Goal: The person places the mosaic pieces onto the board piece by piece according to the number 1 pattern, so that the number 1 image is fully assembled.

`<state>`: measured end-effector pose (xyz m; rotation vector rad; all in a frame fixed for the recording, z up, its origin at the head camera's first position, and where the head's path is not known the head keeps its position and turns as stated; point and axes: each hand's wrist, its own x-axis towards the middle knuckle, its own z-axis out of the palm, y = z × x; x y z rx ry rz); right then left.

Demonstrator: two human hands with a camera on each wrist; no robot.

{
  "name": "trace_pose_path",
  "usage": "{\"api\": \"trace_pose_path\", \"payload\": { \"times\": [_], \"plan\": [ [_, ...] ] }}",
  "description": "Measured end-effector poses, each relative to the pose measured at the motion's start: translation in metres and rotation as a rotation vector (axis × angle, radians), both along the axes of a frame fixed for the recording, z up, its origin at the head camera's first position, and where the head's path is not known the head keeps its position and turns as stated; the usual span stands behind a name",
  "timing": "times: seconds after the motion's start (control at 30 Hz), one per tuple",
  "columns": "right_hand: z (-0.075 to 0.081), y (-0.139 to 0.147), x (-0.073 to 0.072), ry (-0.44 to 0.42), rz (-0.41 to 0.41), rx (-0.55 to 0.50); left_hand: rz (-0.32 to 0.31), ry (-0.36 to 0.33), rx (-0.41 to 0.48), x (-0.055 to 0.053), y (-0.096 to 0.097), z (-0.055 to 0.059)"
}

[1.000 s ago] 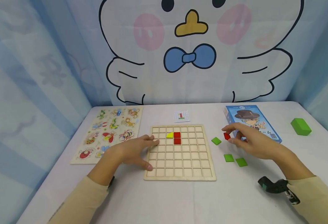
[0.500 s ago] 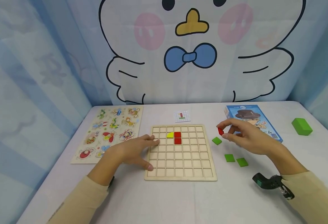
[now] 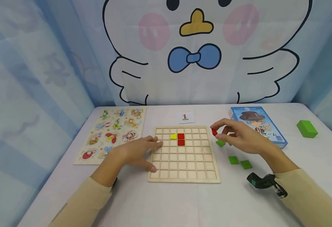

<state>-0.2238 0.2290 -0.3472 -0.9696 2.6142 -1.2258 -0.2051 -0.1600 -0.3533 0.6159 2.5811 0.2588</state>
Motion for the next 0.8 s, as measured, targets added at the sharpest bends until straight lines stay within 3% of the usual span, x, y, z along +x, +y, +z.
{"api": "trace_pose_path", "payload": {
  "times": [0.2, 0.4, 0.57, 0.8],
  "plan": [
    [-0.002, -0.012, -0.008, -0.018, 0.073, -0.050, 0.004, -0.005, 0.004, 0.000, -0.002, 0.000],
    [-0.003, -0.021, -0.011, -0.054, 0.066, -0.015, -0.006, -0.006, 0.008, -0.002, 0.003, 0.001],
    [-0.002, -0.029, -0.014, -0.035, 0.081, 0.004, -0.007, -0.009, -0.002, -0.003, 0.008, 0.001],
    [-0.007, -0.053, -0.023, -0.055, 0.117, -0.007, 0.011, -0.010, -0.011, -0.001, 0.001, 0.000]
  ]
}}
